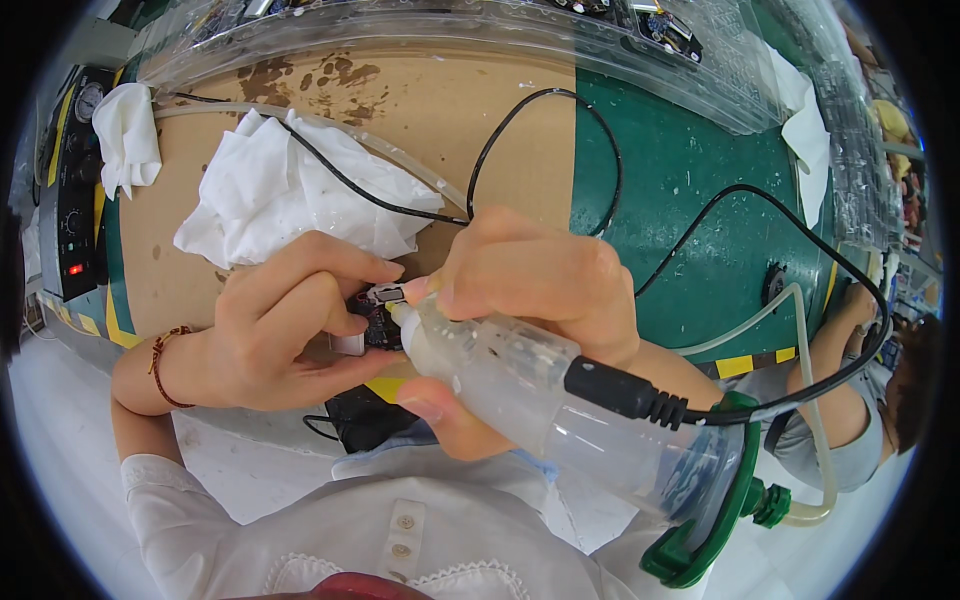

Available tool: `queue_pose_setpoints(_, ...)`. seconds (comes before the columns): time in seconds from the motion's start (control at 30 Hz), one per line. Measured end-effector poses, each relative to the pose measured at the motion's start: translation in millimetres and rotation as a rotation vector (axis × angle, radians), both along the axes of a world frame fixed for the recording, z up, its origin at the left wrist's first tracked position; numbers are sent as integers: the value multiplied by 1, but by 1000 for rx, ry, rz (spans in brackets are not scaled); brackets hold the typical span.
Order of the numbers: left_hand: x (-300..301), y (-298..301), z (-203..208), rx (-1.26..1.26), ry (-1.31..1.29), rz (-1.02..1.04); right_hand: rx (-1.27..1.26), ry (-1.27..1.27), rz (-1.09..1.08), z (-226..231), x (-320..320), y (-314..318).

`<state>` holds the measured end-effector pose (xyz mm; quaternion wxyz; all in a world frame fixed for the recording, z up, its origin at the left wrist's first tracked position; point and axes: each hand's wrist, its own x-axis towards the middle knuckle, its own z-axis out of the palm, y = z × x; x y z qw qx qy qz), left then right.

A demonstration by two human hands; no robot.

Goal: Applying adhesive to internal components of smartwatches using a precision dispenser and tweezers on an assembly line.

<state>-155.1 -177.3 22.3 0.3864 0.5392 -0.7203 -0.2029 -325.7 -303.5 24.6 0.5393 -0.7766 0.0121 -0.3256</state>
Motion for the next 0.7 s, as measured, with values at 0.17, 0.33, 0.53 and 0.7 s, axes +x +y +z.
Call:
queue_pose_setpoints(0.17,0,1,-1,-5,-3,10,-30,28,54,3,1,-3)
queue_pose_setpoints(0.33,0,0,0,-14,-4,6,2,13,7,1,0,0)
queue_pose_setpoints(0.53,-1,0,0,-20,-3,9,-25,55,43,5,-1,-2)
queue_pose_setpoints(0.7,0,0,0,-21,-6,9,40,50,29,5,-1,-1)
